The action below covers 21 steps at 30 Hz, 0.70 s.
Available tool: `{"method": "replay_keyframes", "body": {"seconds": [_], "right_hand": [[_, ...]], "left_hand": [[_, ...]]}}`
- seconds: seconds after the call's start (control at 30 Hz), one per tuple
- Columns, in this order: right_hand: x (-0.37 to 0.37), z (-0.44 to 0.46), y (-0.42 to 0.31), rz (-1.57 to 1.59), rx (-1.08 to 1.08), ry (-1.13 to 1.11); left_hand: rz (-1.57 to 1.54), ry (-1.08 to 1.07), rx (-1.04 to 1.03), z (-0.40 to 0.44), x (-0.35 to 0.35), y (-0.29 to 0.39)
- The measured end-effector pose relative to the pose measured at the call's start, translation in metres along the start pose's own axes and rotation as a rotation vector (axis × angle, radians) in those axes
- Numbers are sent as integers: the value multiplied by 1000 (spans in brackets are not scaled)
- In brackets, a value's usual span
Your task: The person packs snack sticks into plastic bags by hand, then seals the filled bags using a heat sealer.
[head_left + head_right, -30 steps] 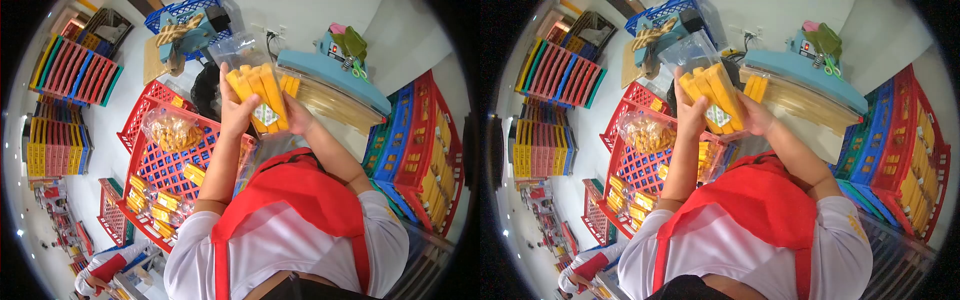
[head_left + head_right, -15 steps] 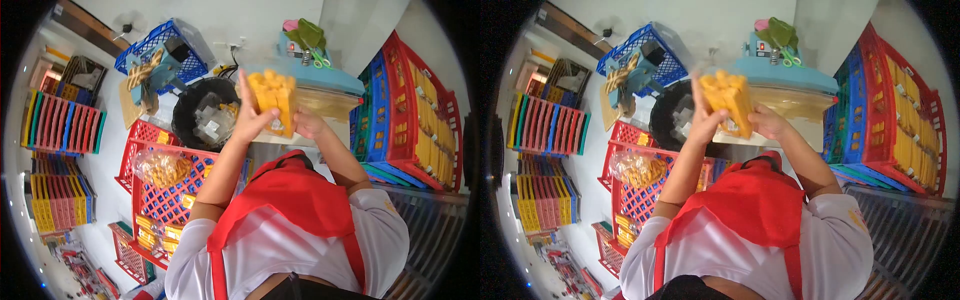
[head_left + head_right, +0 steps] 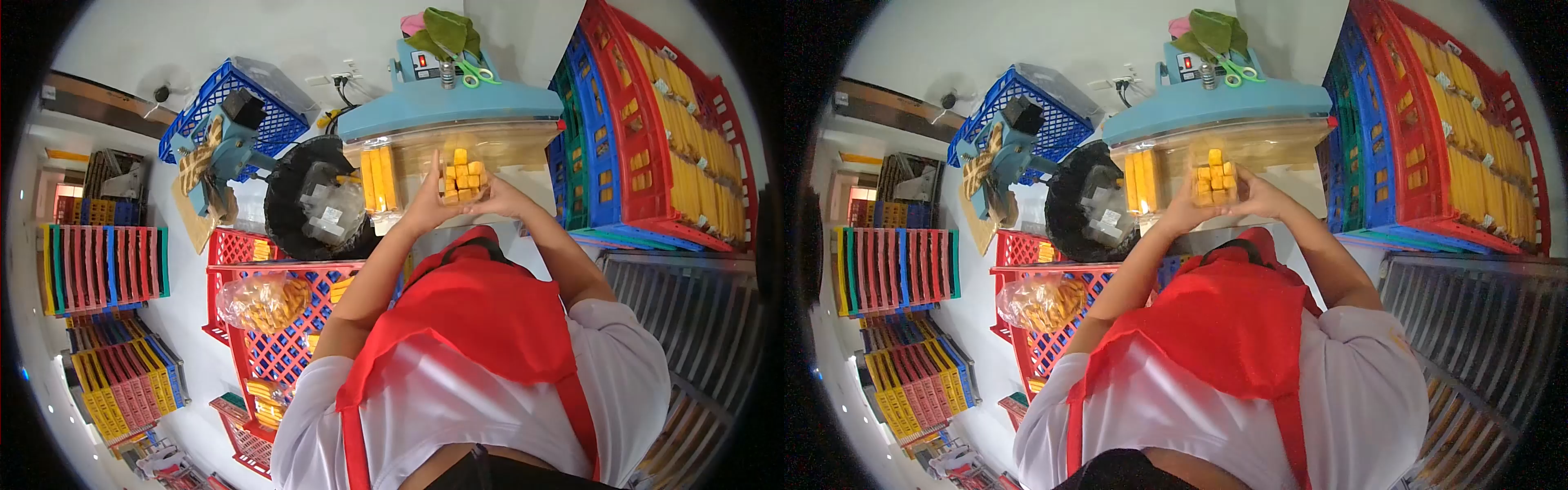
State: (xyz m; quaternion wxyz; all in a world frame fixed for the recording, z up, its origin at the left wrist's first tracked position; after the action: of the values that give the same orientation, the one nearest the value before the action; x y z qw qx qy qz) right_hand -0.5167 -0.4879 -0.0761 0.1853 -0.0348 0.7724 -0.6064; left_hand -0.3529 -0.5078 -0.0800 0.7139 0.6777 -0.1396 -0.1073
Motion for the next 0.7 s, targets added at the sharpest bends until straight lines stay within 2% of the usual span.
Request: {"method": "replay_keyframes", "body": {"seconds": [0.03,0.1,0.13,0.2,0.23,0.3,0.33,0.4,0.43,0.5,0.63,0.7], "right_hand": [[2,-1,-2,8,-5,3],[10,4,-9,-319,74,33],[11,7,-16,-316,74,33],[7,13,-40,-396,419,-5],[3,15,-56,-387,421,-4],[-4,18,-89,74,299,79],[-11,20,-104,80,299,83],[-21,27,-123,126,14,272],[-28,29,-127,126,19,269],[-42,31,-132,343,57,211],[-46,31,-132,338,64,179],[-42,30,-131,177,229,265]], "left_hand": [[2,-4,9,0,0,-1],[95,-24,-23,2,1,2],[97,-24,-21,4,4,12],[-106,-87,179,7,12,34],[-99,-87,184,9,12,43],[-737,39,221,12,12,65],[-708,154,344,11,8,82],[-816,152,353,15,2,105],[-927,155,355,18,0,113],[-908,199,341,19,3,118],[-960,160,352,17,8,118],[-974,138,339,19,9,113]]}}
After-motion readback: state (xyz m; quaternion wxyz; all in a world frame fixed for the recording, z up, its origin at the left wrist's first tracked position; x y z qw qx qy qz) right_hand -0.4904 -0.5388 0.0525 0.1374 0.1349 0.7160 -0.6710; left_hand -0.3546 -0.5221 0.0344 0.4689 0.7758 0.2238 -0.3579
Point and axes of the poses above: each hand's wrist, its own z-axis towards the middle knuckle, its own x-axis out of the back of the hand, y = z × x, the point moved 2 cm from there along z, towards the middle knuckle, and after that the axes turned 13 degrees about y, right-handed, at the moved point
